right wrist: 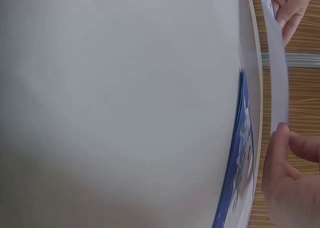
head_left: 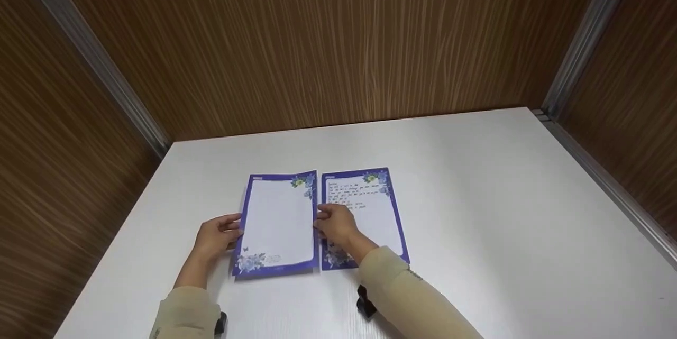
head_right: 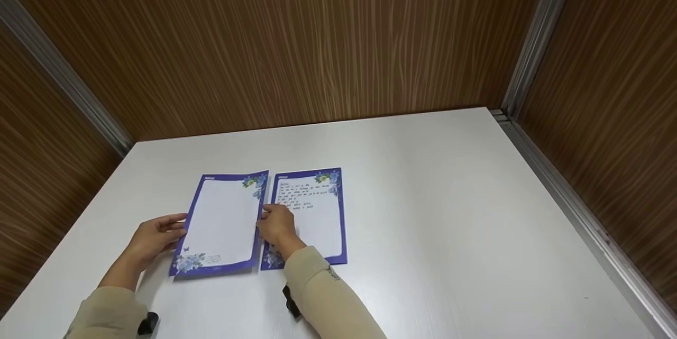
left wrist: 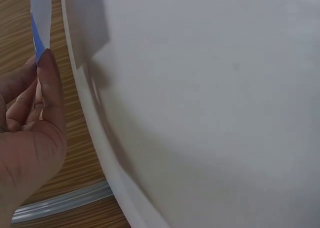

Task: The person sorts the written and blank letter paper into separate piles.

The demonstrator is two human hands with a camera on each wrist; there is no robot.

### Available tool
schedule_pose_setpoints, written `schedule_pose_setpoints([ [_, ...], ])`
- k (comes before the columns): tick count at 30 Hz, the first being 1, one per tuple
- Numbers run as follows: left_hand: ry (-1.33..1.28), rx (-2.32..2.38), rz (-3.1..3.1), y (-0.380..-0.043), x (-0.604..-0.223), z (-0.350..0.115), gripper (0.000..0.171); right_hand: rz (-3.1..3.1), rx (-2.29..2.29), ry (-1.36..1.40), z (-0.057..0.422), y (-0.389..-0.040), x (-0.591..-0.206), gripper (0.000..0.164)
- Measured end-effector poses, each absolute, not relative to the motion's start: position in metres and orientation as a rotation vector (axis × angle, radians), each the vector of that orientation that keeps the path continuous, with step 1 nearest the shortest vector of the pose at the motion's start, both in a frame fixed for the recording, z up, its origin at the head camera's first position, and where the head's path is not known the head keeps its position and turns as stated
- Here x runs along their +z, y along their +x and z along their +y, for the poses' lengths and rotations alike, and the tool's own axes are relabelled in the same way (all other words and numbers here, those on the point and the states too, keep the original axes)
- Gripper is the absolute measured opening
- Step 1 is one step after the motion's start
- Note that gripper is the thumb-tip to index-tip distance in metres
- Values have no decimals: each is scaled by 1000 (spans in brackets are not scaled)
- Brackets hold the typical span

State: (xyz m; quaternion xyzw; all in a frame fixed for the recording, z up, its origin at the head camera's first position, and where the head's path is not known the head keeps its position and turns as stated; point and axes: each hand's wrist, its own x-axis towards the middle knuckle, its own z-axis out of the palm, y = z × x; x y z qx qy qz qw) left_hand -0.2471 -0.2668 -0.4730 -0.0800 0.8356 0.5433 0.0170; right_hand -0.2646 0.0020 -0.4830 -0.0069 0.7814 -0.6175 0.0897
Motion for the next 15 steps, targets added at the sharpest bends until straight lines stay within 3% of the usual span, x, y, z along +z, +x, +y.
schedule_pose_setpoints([
  [15, -369, 1603, 2646, -244, -476, -265, 37, 2346, -1743, 15, 0, -264, -480, 45],
])
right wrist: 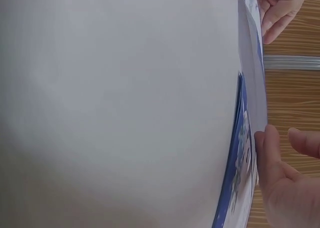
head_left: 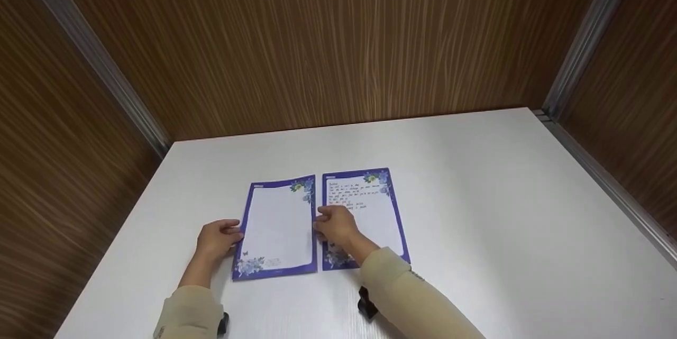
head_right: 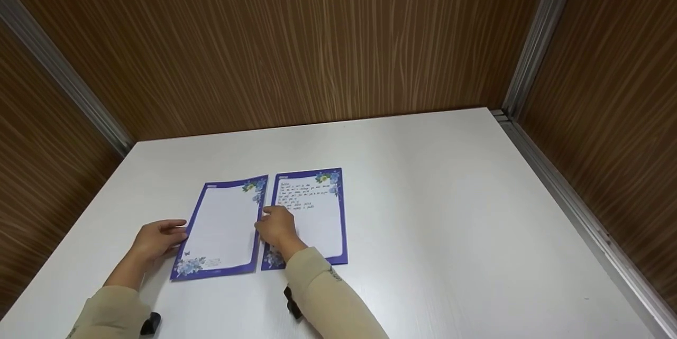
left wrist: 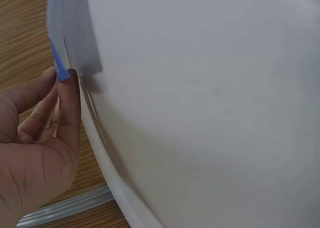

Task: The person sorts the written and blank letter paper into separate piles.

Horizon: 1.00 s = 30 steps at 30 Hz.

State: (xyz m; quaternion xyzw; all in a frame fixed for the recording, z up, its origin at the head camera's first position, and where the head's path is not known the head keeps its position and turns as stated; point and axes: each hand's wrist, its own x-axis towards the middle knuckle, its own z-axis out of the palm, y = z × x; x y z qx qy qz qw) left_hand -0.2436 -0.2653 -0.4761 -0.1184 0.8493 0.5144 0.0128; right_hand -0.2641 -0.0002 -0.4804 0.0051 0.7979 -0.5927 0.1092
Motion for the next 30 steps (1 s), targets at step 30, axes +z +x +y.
schedule_pose_setpoints([
  [30, -490, 1747, 2592, -242, -471, -261, 49, 2275, -1839, -87, 14, -263, -477, 52],
])
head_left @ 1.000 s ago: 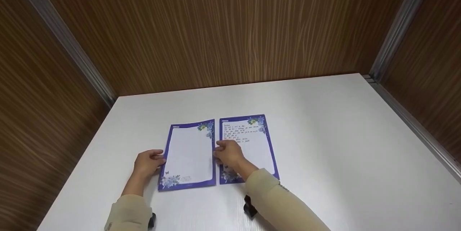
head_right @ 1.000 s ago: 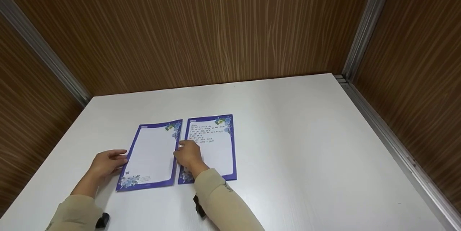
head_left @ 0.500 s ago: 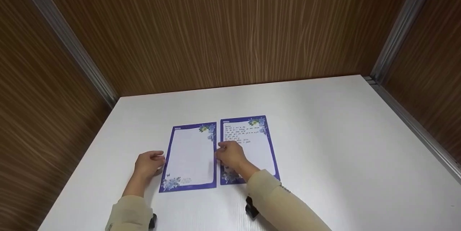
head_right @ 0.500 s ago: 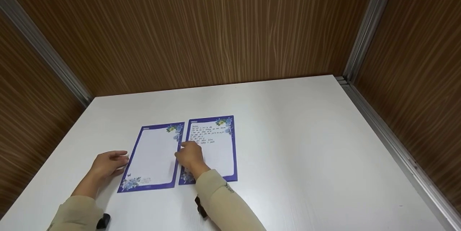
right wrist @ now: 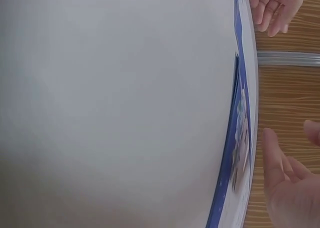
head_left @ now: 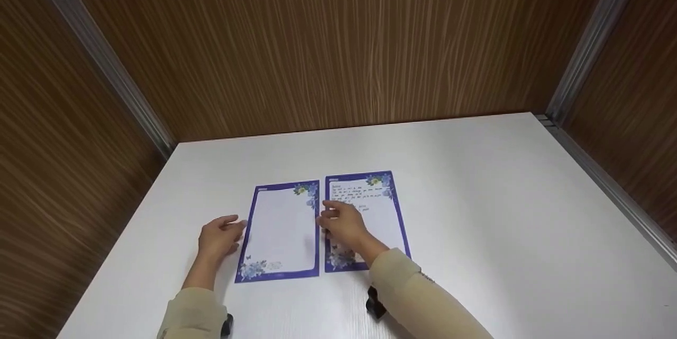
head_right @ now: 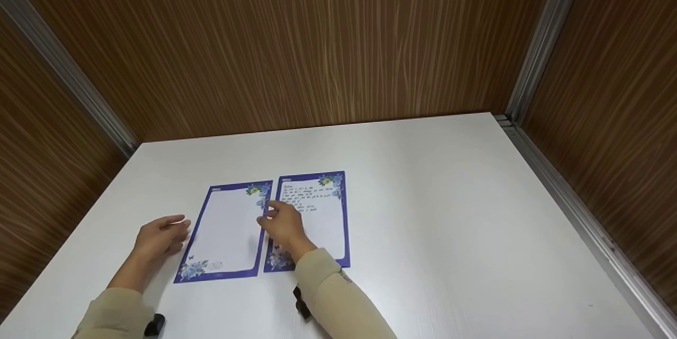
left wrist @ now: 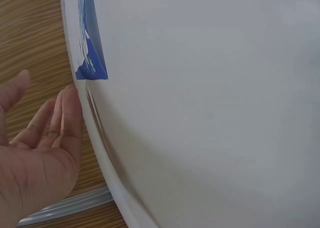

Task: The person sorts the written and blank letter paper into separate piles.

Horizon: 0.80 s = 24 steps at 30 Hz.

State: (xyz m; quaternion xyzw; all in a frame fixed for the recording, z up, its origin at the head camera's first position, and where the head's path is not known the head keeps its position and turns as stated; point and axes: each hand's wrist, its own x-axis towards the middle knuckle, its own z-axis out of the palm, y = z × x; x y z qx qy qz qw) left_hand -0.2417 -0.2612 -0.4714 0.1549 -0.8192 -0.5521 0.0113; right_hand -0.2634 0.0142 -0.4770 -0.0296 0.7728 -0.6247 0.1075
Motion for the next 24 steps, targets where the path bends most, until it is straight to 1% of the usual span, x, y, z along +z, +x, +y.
schedule_pose_setpoints([
  [11, 473, -1742, -2525, -246, -471, -246, 60, 2288, -1895, -170, 27, -267, -477, 61],
  [17, 456, -1803, -2496, -247, -472, -238, 64, 2290, -1960, -210, 38, -270, -475, 61],
  [24, 403, -1747, -2521, -250, -472, -226, 63, 2321, -2000, -171, 51, -275, -473, 58],
])
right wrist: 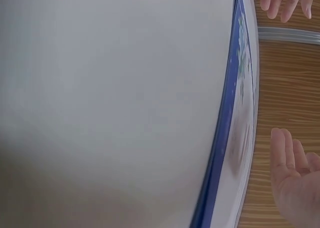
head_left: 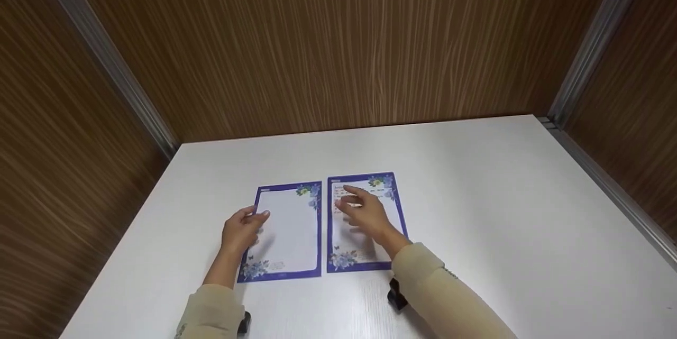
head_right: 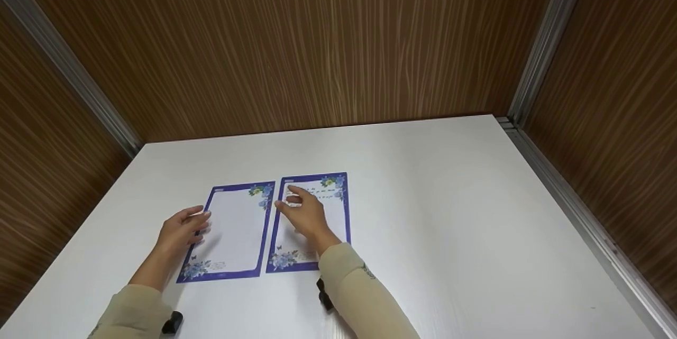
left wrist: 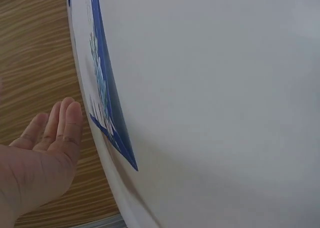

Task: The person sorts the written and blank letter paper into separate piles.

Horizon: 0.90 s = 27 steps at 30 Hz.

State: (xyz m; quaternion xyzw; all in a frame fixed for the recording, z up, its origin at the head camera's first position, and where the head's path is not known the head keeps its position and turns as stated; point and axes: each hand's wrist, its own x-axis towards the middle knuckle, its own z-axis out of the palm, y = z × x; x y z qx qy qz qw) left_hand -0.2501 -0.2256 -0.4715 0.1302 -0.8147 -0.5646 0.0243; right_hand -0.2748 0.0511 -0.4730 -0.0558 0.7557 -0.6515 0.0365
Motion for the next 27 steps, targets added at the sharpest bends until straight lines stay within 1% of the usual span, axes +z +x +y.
schedule_pose_setpoints([
  [5, 372, -1750, -2527, -253, -472, -213, 60, 2335, -2012, -126, 64, -278, -472, 57],
  [12, 351, -1816, -2515, -259, -471, -195, 61, 2394, -1987, -88, 83, -282, -471, 58],
  [21, 308, -1852, -2531, -261, -472, -171, 61, 2472, -1914, -127, 106, -285, -470, 60],
  [27, 291, -1817, -2582, -263, -474, -161, 60, 2498, -1875, -74, 118, -286, -471, 60],
])
